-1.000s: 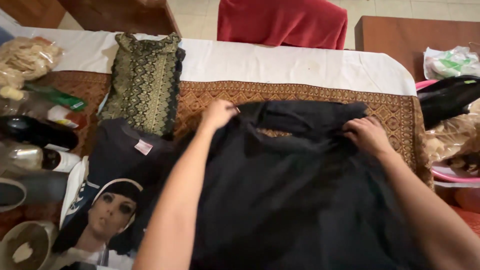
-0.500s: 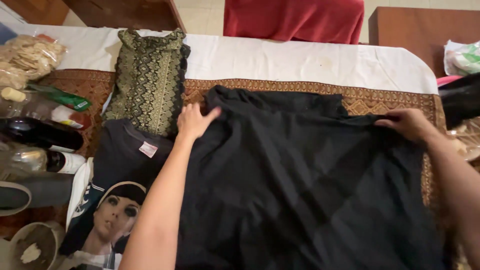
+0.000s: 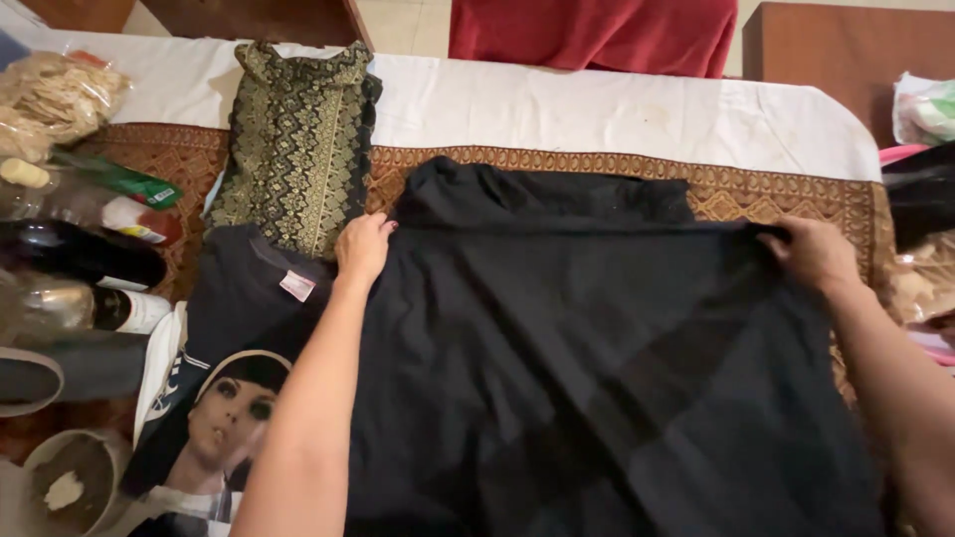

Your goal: Fold various pieces of clothing including a black button-down shirt and a green graphic t-shirt on a table.

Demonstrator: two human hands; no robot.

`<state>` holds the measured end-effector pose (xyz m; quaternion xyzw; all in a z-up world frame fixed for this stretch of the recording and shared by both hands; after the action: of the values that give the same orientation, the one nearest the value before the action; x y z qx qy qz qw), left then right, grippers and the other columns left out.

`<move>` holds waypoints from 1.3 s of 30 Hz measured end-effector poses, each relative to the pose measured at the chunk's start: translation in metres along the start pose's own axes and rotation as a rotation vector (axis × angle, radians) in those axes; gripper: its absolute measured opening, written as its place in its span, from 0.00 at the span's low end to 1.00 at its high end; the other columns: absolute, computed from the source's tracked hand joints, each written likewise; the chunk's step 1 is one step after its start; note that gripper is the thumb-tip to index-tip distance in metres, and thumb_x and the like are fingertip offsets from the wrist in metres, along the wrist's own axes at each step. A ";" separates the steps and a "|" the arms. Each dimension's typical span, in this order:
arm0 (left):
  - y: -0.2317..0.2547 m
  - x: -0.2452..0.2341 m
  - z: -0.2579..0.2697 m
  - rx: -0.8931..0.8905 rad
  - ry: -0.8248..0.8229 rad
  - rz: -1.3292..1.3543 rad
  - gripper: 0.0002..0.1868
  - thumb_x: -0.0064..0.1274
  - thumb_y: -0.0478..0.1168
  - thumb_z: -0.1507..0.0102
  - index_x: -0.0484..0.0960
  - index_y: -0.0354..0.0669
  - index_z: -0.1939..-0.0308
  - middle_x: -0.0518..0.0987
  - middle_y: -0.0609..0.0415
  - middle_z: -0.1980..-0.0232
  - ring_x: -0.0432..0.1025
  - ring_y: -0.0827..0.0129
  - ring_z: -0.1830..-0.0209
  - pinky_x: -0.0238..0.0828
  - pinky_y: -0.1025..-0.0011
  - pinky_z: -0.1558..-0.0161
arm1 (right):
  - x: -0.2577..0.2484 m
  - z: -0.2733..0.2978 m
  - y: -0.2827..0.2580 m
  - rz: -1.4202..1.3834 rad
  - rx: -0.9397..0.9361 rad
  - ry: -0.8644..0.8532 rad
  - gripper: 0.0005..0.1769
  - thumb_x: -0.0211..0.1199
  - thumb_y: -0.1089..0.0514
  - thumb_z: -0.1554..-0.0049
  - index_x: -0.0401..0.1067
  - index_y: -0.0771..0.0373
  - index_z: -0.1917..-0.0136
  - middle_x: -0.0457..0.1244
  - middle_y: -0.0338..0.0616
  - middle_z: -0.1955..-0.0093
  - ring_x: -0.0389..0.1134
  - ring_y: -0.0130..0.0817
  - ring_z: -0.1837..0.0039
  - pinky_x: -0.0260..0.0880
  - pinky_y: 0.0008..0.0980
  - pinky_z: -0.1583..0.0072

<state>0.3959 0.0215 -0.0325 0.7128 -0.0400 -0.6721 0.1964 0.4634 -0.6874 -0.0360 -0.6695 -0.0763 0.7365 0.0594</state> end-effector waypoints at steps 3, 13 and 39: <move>-0.016 0.015 -0.005 0.011 0.110 0.365 0.15 0.53 0.49 0.31 0.84 0.41 0.53 0.84 0.43 0.57 0.78 0.52 0.55 0.72 0.58 0.52 | -0.001 0.014 0.011 0.115 -0.121 0.105 0.12 0.68 0.47 0.37 0.81 0.54 0.45 0.72 0.50 0.52 0.73 0.50 0.46 0.73 0.46 0.46; -0.085 -0.036 0.123 0.197 -0.181 0.829 0.14 0.53 0.41 0.32 0.83 0.31 0.54 0.83 0.57 0.57 0.74 0.76 0.55 0.70 0.75 0.49 | -0.038 0.164 0.031 -0.406 -0.315 0.220 0.17 0.68 0.67 0.46 0.81 0.49 0.46 0.72 0.44 0.42 0.74 0.39 0.41 0.73 0.34 0.42; 0.074 0.046 0.250 0.167 0.196 -0.046 0.37 0.52 0.53 0.33 0.61 0.46 0.24 0.59 0.42 0.21 0.52 0.50 0.20 0.48 0.54 0.23 | 0.103 0.067 -0.338 -1.119 0.174 -0.117 0.19 0.69 0.42 0.38 0.79 0.61 0.53 0.68 0.38 0.60 0.66 0.29 0.61 0.66 0.31 0.59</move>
<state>0.1719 -0.1183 -0.0557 0.7896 -0.0602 -0.5980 0.1239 0.3818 -0.3387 -0.0660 -0.4777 -0.3615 0.6324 0.4911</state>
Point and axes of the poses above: each hand's wrist, its own z-axis away from the middle knuckle, its own x-axis out of the palm, y = z × x, the point moved 2 cm from there along -z, towards the middle knuckle
